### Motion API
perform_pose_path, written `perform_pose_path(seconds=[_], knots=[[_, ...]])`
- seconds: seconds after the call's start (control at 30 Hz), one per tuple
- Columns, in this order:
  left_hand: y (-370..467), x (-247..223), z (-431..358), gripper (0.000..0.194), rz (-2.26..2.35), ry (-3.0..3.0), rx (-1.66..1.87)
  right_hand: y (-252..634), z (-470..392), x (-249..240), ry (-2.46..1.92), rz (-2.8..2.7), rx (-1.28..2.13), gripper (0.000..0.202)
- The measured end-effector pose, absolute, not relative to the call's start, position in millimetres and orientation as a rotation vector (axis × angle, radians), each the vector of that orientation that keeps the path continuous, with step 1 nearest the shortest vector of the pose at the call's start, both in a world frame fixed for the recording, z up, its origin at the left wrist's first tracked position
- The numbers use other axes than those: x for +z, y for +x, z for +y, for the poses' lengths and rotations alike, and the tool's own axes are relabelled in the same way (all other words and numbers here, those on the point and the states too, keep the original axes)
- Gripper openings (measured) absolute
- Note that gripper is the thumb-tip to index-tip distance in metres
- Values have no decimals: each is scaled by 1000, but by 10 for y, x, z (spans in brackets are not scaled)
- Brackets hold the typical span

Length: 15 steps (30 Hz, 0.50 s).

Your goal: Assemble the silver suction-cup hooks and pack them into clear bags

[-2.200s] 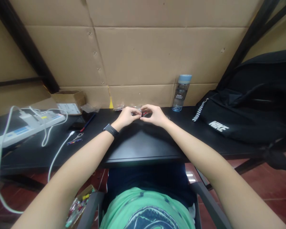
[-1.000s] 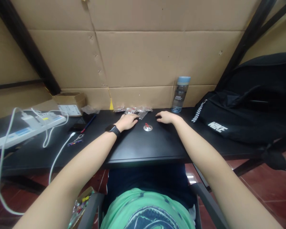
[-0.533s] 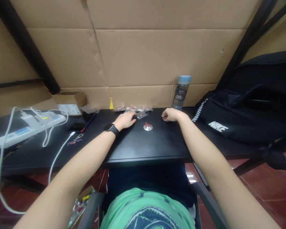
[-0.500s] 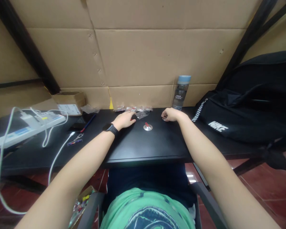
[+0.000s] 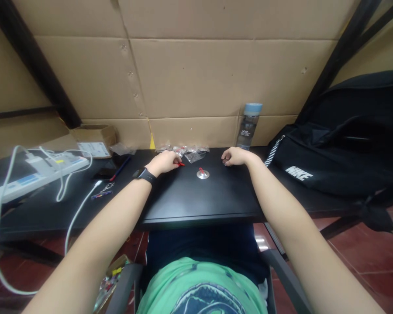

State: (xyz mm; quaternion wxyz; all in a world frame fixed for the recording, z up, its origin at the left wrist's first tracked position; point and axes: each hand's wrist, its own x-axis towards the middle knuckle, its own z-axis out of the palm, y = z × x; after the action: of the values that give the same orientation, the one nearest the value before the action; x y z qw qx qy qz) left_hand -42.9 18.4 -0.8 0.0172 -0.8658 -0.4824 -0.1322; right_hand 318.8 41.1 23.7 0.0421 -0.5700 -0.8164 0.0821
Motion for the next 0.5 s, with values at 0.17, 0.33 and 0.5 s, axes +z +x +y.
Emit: perform_pose_path(seconds=[0.17, 0.33, 0.5], knots=[[-428, -14, 188, 22, -1515, -2693, -442, 3217, 396, 268, -1764, -2417, 256, 37], [-412, -6, 166, 20, -1540, -2706, -457, 3194, 389, 293, -1816, -2271, 127, 25], [-410, -2, 159, 20, -1531, -2718, -483, 3174, 384, 257, -1887, -2139, -11, 28]])
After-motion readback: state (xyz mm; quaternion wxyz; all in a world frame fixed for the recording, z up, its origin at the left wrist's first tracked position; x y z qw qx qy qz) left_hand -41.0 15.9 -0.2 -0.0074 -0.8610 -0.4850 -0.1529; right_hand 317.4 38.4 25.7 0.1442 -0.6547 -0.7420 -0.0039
